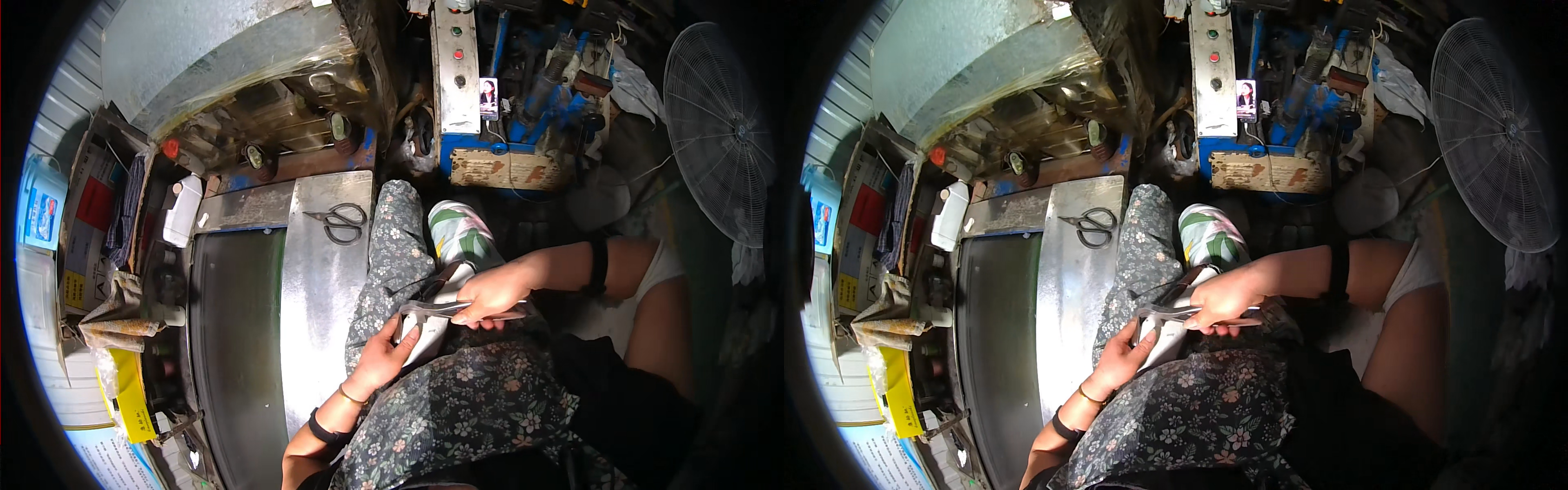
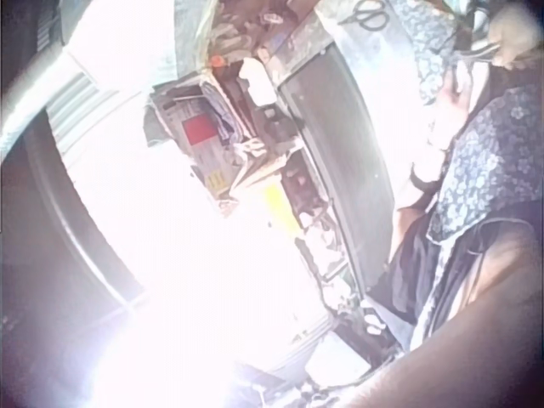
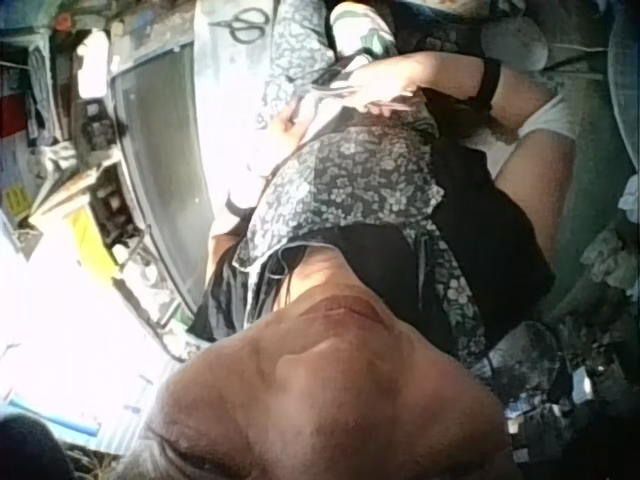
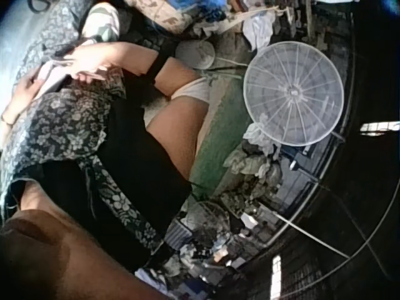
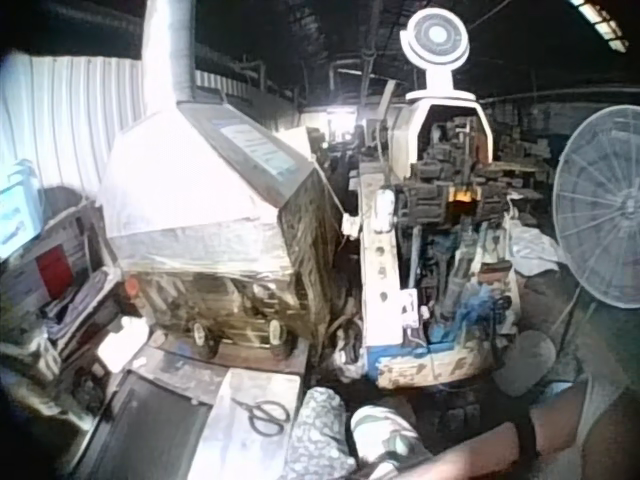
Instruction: Pulling shoe leather over a last using pliers and then processing it through a lasting machine.
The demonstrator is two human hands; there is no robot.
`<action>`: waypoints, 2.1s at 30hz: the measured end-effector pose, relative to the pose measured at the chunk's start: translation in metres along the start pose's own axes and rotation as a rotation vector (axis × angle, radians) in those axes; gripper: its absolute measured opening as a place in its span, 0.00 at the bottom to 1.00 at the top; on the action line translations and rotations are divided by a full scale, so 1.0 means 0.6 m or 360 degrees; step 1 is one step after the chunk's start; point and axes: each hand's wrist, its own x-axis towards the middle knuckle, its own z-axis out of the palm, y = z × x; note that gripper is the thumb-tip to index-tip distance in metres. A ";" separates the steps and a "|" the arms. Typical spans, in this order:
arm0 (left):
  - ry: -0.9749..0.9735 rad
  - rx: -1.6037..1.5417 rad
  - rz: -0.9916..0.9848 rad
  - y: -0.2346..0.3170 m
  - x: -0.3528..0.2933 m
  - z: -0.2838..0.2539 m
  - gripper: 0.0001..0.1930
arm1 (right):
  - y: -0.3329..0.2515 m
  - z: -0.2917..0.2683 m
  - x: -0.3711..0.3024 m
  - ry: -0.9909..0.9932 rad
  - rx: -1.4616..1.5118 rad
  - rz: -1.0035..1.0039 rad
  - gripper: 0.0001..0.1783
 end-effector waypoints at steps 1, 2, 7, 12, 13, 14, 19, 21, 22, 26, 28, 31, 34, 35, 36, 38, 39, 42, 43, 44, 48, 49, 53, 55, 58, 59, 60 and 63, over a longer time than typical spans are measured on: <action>-0.0013 -0.0138 -0.0009 -0.003 0.003 0.001 0.32 | 0.008 0.000 0.006 0.0036 -0.0126 0.0034 0.28; -0.0013 -0.0145 -0.0019 -0.008 0.007 0.002 0.32 | 0.019 0.001 0.013 0.0090 -0.0276 0.0123 0.29; -0.0007 -0.0325 -0.0032 -0.038 0.028 0.001 0.27 | 0.091 0.031 0.065 0.0509 -0.0784 -0.0424 0.26; -0.0101 -0.0267 0.0010 -0.043 0.038 -0.005 0.27 | 0.144 0.044 0.078 0.0720 -0.0555 -0.0947 0.21; -0.0160 -0.0283 0.0062 -0.038 0.039 -0.007 0.29 | 0.151 0.046 0.076 0.0762 -0.0665 -0.0920 0.20; -0.0246 -0.0225 0.0161 -0.032 0.041 -0.009 0.32 | 0.157 0.050 0.075 0.0805 -0.0774 -0.0892 0.20; -0.0928 -0.1304 -0.0559 0.006 0.062 -0.028 0.46 | 0.186 0.079 0.071 0.1033 -0.0873 -0.0996 0.20; -0.0942 -0.1303 -0.0560 0.015 0.070 -0.031 0.46 | 0.197 0.089 0.072 0.1086 -0.0886 -0.1028 0.20; -0.0886 -0.1229 -0.0678 0.017 0.073 -0.032 0.46 | 0.201 0.093 0.072 0.1107 -0.0932 -0.0968 0.20; -0.0929 -0.1587 -0.0812 0.018 0.077 -0.027 0.43 | 0.204 0.099 0.073 0.1177 -0.1056 -0.0930 0.22; -0.0800 -0.1576 -0.0902 0.021 0.079 -0.021 0.39 | 0.201 0.099 0.070 0.1223 -0.1064 -0.0986 0.23; -0.0785 -0.1529 -0.0996 0.030 0.080 -0.010 0.39 | 0.201 0.103 0.061 0.1238 -0.1117 -0.1036 0.23; -0.0750 -0.1496 -0.0945 0.041 0.078 0.002 0.41 | 0.209 0.103 0.043 0.1206 -0.1275 -0.0954 0.23; -0.0705 -0.1487 -0.0860 0.043 0.074 0.007 0.41 | 0.212 0.103 0.036 0.1134 -0.1413 -0.0851 0.22; -0.0693 -0.1510 -0.0736 0.044 0.073 0.011 0.40 | 0.216 0.103 0.027 0.1136 -0.1366 -0.0873 0.22; -0.0647 -0.1364 -0.0820 0.043 0.066 0.015 0.40 | 0.216 0.103 0.008 0.0973 -0.1070 -0.0959 0.22; -0.0580 -0.1294 -0.0793 0.041 0.062 0.016 0.40 | 0.212 0.103 -0.003 0.0771 -0.0925 -0.0838 0.22; -0.0573 -0.1093 -0.0475 0.032 0.059 0.017 0.38 | 0.180 0.110 -0.030 0.0886 -0.0893 -0.0889 0.23; -0.0523 -0.0881 -0.0327 0.029 0.056 0.018 0.37 | 0.163 0.113 -0.037 0.0998 -0.0815 -0.0814 0.24; -0.0558 -0.0636 -0.0105 0.027 0.057 0.019 0.36 | 0.142 0.119 -0.037 0.1373 -0.0606 -0.1121 0.24; -0.0341 0.0249 -0.0083 0.027 0.052 0.018 0.38 | 0.067 0.114 -0.003 0.0796 -0.0221 -0.0223 0.26; -0.0403 0.0177 -0.0145 0.028 0.050 0.014 0.40 | 0.063 0.108 -0.005 0.0868 -0.0284 -0.0413 0.26; -0.0637 -0.0582 0.0046 0.027 0.031 0.001 0.46 | 0.089 0.108 0.013 0.1250 -0.0321 -0.1051 0.26; -0.0711 -0.0942 -0.0178 0.021 0.013 -0.009 0.50 | 0.107 0.110 0.040 0.1250 -0.0538 -0.0726 0.23; -0.0680 -0.1228 -0.0295 0.011 0.002 -0.020 0.53 | 0.119 0.100 0.088 0.1189 -0.0294 -0.1052 0.20; -0.0568 -0.1074 -0.0190 0.010 0.005 -0.017 0.54 | 0.119 0.096 0.097 0.1198 -0.0447 -0.0921 0.18; -0.0589 -0.1256 -0.0283 0.010 0.008 -0.018 0.52 | 0.115 0.094 0.107 0.1155 -0.0429 -0.0818 0.17; -0.0550 -0.0987 -0.0187 0.010 0.019 -0.009 0.48 | 0.097 0.095 0.110 0.1153 -0.0625 -0.0812 0.18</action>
